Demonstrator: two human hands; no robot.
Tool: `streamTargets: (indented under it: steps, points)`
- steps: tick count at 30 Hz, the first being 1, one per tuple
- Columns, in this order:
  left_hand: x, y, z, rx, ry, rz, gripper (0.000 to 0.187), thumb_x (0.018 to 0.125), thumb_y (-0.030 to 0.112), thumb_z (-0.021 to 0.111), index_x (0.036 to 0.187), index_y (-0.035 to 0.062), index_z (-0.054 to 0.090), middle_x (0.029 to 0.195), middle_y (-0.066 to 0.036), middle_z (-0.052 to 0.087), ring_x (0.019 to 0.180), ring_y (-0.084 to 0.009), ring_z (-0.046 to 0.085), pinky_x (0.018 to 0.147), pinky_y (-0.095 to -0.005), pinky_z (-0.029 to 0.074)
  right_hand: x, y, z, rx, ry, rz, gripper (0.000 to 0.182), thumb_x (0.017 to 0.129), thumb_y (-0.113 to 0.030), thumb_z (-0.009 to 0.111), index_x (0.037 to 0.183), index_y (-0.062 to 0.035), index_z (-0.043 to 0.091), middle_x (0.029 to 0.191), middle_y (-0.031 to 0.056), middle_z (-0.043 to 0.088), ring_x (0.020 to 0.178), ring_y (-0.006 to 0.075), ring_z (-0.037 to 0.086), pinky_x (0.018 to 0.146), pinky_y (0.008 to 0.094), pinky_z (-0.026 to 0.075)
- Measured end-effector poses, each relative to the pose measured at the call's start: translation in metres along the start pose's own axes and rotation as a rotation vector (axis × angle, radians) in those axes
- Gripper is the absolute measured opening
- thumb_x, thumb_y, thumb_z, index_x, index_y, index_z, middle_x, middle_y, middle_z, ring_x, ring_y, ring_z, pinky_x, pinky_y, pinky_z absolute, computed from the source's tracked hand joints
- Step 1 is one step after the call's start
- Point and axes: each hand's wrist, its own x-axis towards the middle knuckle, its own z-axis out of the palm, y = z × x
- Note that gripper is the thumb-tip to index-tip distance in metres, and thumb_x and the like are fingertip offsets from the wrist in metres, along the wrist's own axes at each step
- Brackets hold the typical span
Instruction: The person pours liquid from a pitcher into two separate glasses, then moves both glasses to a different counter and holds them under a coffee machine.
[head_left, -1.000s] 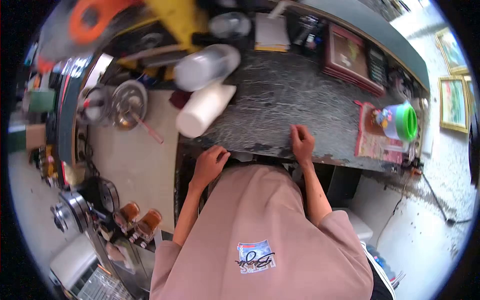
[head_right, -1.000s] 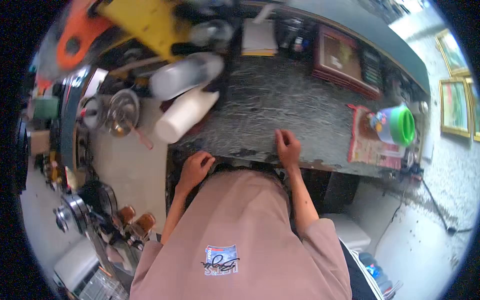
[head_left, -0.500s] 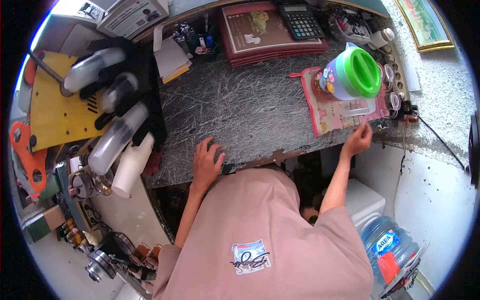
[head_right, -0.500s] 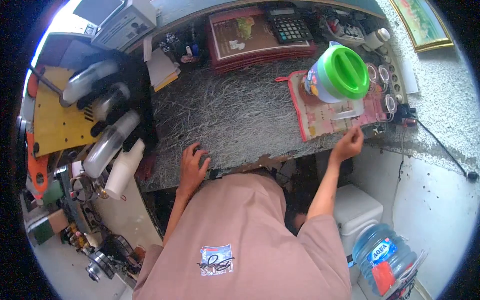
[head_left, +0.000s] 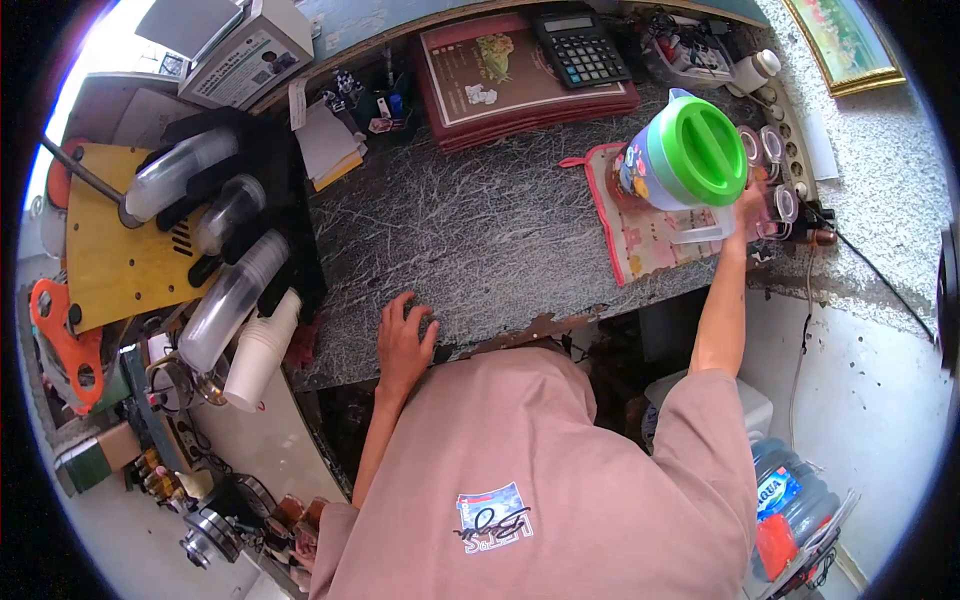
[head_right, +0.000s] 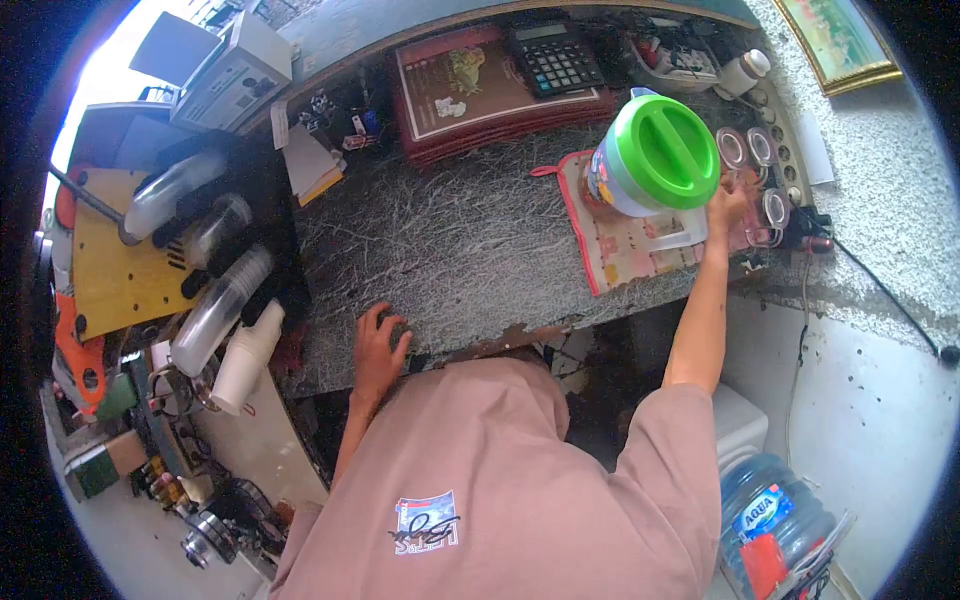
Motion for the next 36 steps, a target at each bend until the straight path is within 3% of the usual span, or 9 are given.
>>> streamTargets:
  steps: [3,5,10,13,15,19,23,25,36]
  points:
    - [-0.001,-0.005,0.002,0.003,0.018,0.031,0.024,0.087,0.018,0.073,0.107,0.0072,0.067,0.134,-0.015,0.053,0.127,-0.0377,0.049,0.103,-0.0491,0.043,-0.013,0.024,-0.001,-0.248,0.154,-0.027,0.035,0.080,-0.031,0.082,0.089,0.0009,0.070,0.080,0.0121,0.072,0.074,0.0220,0.068,0.073,0.0372,0.052]
    - [0.003,-0.006,0.003,0.001,0.018,0.054,0.023,0.087,0.017,0.073,0.107,0.0070,0.067,0.134,-0.016,0.053,0.126,-0.0377,0.049,0.103,-0.0492,0.043,-0.075,-0.025,-0.032,-0.023,0.199,-0.082,0.042,0.079,-0.037,0.085,0.086,0.0016,0.069,0.076,0.0131,0.067,0.069,0.0189,0.062,0.072,0.0358,0.051]
    - [0.012,0.005,0.003,-0.082,0.033,0.065,0.022,0.088,0.015,0.073,0.107,0.0051,0.066,0.132,-0.017,0.054,0.126,-0.0382,0.049,0.103,-0.0490,0.043,-0.188,-0.061,-0.082,0.258,0.353,0.117,0.037,0.090,-0.035,0.078,0.098,0.0001,0.071,0.088,0.0086,0.070,0.072,0.0165,0.063,0.068,0.0307,0.052]
    - [0.027,0.018,0.009,-0.215,0.013,0.144,0.025,0.087,0.015,0.074,0.107,0.0040,0.066,0.131,-0.018,0.055,0.124,-0.0387,0.051,0.103,-0.0483,0.043,-0.246,-0.068,-0.103,0.622,0.365,0.468,0.040,0.093,-0.038,0.074,0.111,-0.0029,0.069,0.097,0.0089,0.072,0.077,0.0192,0.070,0.063,0.0292,0.056]
    - [0.037,0.031,0.012,-0.342,-0.070,0.188,0.028,0.086,0.015,0.076,0.110,0.0038,0.066,0.131,-0.018,0.055,0.125,-0.0391,0.051,0.104,-0.0476,0.043,-0.279,-0.074,-0.111,1.351,-0.063,0.701,0.039,0.097,-0.041,0.066,0.117,-0.0072,0.067,0.106,0.0119,0.074,0.087,0.0214,0.074,0.061,0.0307,0.061]
    - [0.057,0.068,0.005,-0.606,-0.347,0.273,0.059,0.080,0.022,0.083,0.131,0.0055,0.058,0.139,-0.018,0.051,0.132,-0.0382,0.048,0.110,-0.0448,0.040,-0.327,-0.114,-0.068,1.748,-0.311,1.218,0.050,0.096,-0.055,0.062,0.125,-0.0144,0.064,0.112,0.0159,0.073,0.082,0.0255,0.075,0.063,0.0329,0.062]
    - [0.068,0.083,0.008,-0.831,-0.371,0.216,0.091,0.072,0.026,0.090,0.147,0.0052,0.042,0.146,-0.017,0.045,0.137,-0.0336,0.045,0.112,-0.0425,0.039,-0.357,-0.196,0.003,1.556,-0.830,1.451,0.056,0.095,-0.057,0.062,0.122,-0.0076,0.064,0.104,0.0143,0.074,0.080,0.0244,0.074,0.067,0.0343,0.063]
    - [0.072,0.066,0.027,-1.052,-0.107,0.318,0.108,0.067,0.019,0.092,0.153,0.0048,0.029,0.152,-0.013,0.040,0.140,-0.0290,0.043,0.113,-0.0414,0.042,-0.368,-0.210,0.036,1.575,-0.967,1.449,0.059,0.094,-0.059,0.061,0.121,-0.0069,0.064,0.103,0.0131,0.074,0.081,0.0233,0.074,0.069,0.0339,0.062]
    - [0.097,0.012,-0.006,-0.909,-0.068,0.121,0.102,0.067,0.017,0.090,0.151,0.0052,0.033,0.148,-0.014,0.046,0.138,-0.0273,0.045,0.115,-0.0418,0.038,-0.380,-0.222,0.110,1.276,-1.606,1.361,0.085,0.090,-0.083,0.041,0.124,-0.0069,0.060,0.101,0.0082,0.074,0.083,0.0208,0.073,0.074,0.0333,0.060]
